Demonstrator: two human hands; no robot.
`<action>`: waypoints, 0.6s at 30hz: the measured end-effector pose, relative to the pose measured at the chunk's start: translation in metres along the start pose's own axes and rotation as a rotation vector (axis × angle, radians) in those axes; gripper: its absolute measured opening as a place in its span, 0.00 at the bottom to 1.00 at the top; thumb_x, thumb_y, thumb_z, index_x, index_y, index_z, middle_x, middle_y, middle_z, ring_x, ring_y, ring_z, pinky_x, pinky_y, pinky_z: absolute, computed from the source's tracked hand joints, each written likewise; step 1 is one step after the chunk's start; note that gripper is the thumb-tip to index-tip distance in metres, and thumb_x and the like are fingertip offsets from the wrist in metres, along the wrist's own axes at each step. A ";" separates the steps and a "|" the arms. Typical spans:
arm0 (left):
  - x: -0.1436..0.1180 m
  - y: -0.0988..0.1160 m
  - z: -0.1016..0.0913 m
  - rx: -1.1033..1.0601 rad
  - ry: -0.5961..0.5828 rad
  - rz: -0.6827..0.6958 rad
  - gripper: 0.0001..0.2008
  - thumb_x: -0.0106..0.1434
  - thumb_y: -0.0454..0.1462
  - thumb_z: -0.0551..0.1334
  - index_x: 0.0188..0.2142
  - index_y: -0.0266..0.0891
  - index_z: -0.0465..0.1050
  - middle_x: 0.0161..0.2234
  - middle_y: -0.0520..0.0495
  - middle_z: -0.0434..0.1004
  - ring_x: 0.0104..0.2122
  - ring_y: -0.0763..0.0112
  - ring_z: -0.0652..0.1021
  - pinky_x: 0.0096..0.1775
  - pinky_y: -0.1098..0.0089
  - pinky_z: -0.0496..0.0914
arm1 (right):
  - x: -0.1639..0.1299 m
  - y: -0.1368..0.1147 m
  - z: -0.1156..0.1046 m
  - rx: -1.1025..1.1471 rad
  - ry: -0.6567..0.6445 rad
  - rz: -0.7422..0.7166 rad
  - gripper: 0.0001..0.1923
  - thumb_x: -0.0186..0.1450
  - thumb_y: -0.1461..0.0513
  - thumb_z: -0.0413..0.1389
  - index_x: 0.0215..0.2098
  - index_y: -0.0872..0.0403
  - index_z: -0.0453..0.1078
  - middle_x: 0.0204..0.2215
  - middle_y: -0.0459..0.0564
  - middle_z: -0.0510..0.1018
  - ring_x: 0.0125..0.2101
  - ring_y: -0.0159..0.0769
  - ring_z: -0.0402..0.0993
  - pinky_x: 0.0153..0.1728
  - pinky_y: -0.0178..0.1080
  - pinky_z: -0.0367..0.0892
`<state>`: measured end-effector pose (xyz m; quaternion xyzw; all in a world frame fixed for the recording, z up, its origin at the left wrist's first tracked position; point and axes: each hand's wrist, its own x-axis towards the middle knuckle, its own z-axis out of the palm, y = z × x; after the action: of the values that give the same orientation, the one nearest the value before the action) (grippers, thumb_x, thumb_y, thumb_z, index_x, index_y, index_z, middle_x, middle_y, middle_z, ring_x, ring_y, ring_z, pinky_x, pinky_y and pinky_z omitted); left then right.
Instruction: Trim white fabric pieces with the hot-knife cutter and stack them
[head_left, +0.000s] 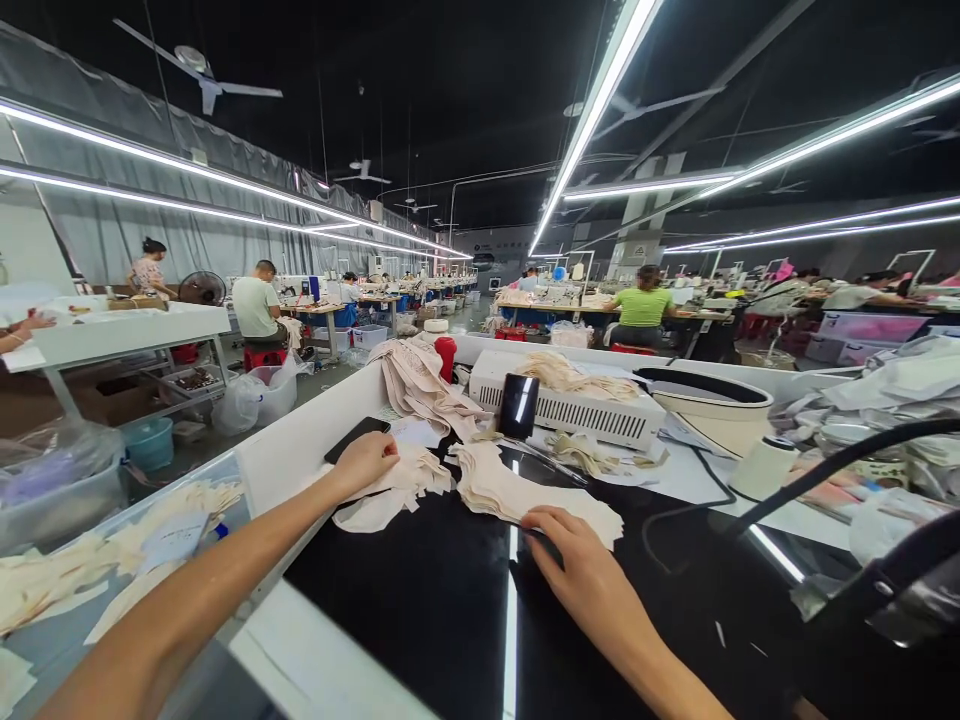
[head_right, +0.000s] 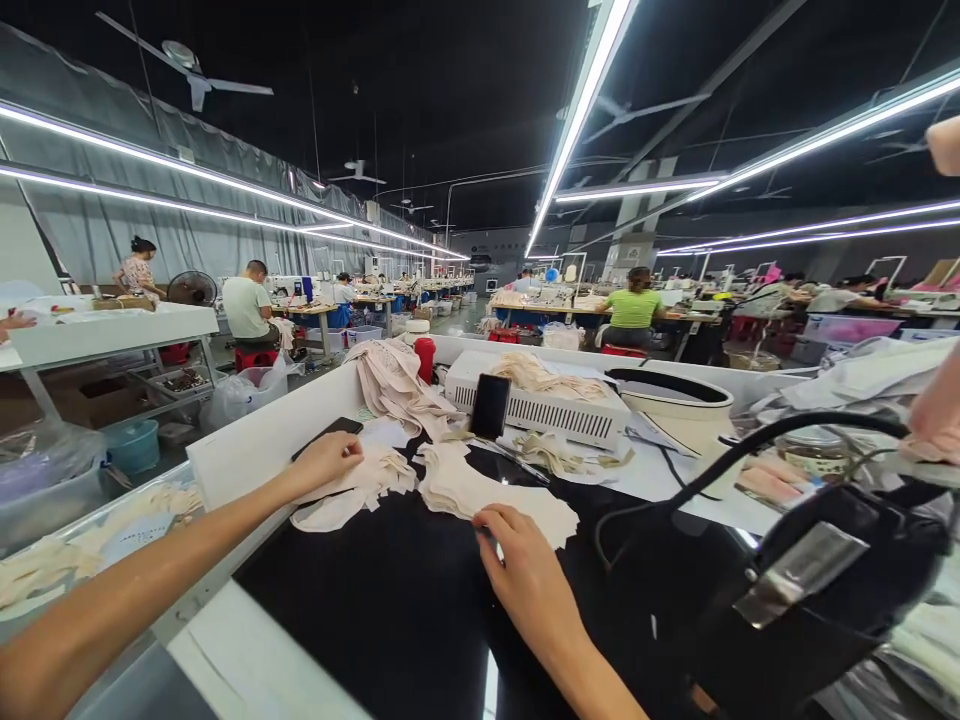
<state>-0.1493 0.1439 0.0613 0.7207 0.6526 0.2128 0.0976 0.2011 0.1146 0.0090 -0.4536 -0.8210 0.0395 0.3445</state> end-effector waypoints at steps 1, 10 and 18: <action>-0.001 0.000 0.001 -0.001 0.007 -0.002 0.15 0.77 0.44 0.67 0.56 0.37 0.77 0.55 0.41 0.80 0.52 0.57 0.82 0.54 0.52 0.80 | -0.002 -0.005 0.001 0.016 -0.013 -0.008 0.11 0.71 0.60 0.54 0.43 0.46 0.79 0.47 0.54 0.87 0.48 0.50 0.85 0.51 0.50 0.80; 0.002 -0.006 0.002 -0.059 0.024 0.021 0.15 0.78 0.45 0.67 0.56 0.37 0.77 0.54 0.42 0.80 0.50 0.57 0.82 0.53 0.53 0.80 | -0.020 -0.040 -0.003 0.128 -0.122 -0.007 0.12 0.71 0.61 0.53 0.41 0.46 0.80 0.44 0.52 0.87 0.46 0.47 0.86 0.50 0.47 0.81; 0.001 -0.006 0.004 -0.075 0.005 0.005 0.15 0.77 0.44 0.67 0.57 0.38 0.77 0.56 0.41 0.79 0.52 0.57 0.82 0.54 0.53 0.80 | -0.023 -0.055 -0.001 0.214 -0.196 0.016 0.13 0.71 0.61 0.51 0.40 0.47 0.79 0.42 0.52 0.85 0.43 0.46 0.84 0.49 0.47 0.79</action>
<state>-0.1533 0.1459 0.0554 0.7176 0.6425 0.2392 0.1224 0.1701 0.0645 0.0181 -0.4149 -0.8381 0.1737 0.3085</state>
